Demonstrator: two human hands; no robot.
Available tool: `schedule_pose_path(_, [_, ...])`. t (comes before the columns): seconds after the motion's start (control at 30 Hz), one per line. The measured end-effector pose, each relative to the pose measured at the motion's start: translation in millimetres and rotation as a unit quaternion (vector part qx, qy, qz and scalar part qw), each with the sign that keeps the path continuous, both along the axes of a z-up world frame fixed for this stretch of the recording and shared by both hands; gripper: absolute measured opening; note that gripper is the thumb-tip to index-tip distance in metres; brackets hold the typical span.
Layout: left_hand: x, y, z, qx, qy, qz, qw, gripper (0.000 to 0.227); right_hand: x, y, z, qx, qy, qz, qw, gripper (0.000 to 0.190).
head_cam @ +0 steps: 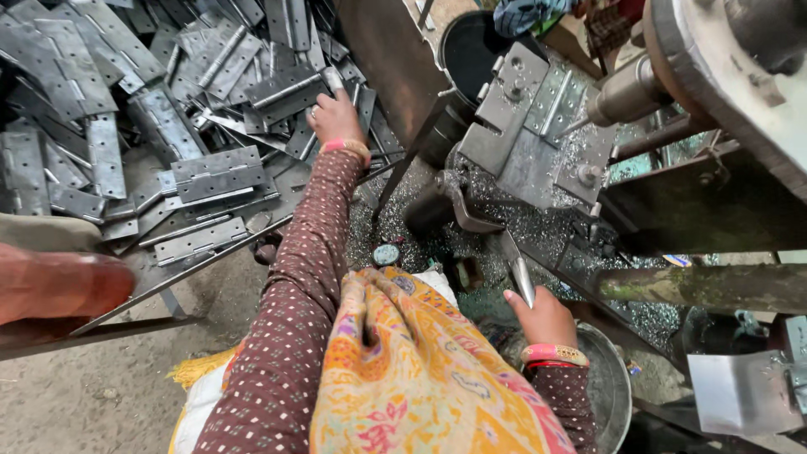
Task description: The person operates a metalworking press machine, repeatedly picking up metal pieces from a pile and placing them into the machine's die. They use a pair of tongs to handle the metal pieces and assist in positioning them within the press. The person works continuously, moving pieces from the pile to the machine and then removing them after processing.
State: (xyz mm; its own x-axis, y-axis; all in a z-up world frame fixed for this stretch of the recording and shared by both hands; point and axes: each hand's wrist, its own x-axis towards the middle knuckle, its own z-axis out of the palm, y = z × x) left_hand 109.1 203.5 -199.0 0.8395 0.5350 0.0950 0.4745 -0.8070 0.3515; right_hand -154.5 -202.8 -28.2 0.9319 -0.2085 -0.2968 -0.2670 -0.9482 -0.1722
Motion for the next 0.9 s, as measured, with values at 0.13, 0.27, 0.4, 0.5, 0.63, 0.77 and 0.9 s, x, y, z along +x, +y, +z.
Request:
schedule_pose_path(0.13, [1.0,2.6,7.7,-0.054,0.069,-0.026,0.996,0.033,-1.4,4.1,7.2,0.008,0.006,-0.014,1.0,0.054])
schedule_pose_path(0.27, [-6.0,-15.3,8.7,0.046,-0.054,0.008,0.997,0.045,0.4,5.1,8.7,-0.001,0.022,-0.016,1.0,0.054])
schedule_pose_path(0.4, [6.6,-17.9,-17.3,0.164,-0.054,0.009,0.985,0.061,0.8,3.8,4.2,0.006,0.024,-0.015,1.0,0.053])
schedule_pose_path(0.5, [34.9,-11.9,-37.5,0.113,-0.054,0.029,0.992,0.041,2.4,3.6,7.0,0.013,0.02,-0.013,1.0,0.052])
schedule_pose_path(0.63, [46.0,6.3,-38.0,0.067,-0.074,0.026,0.995,0.032,0.9,5.1,7.9,0.005,0.018,-0.003,1.0,0.053])
schedule_pose_path(0.77, [4.9,5.4,-16.2,-0.019,-0.092,-0.04,0.995,0.055,-3.5,1.8,4.6,0.007,0.01,0.002,1.0,0.053])
schedule_pose_path(0.9, [-30.9,-1.7,39.6,-0.105,-0.225,-0.029,0.968,0.052,-1.9,2.8,8.3,-0.011,0.004,0.006,1.0,0.053])
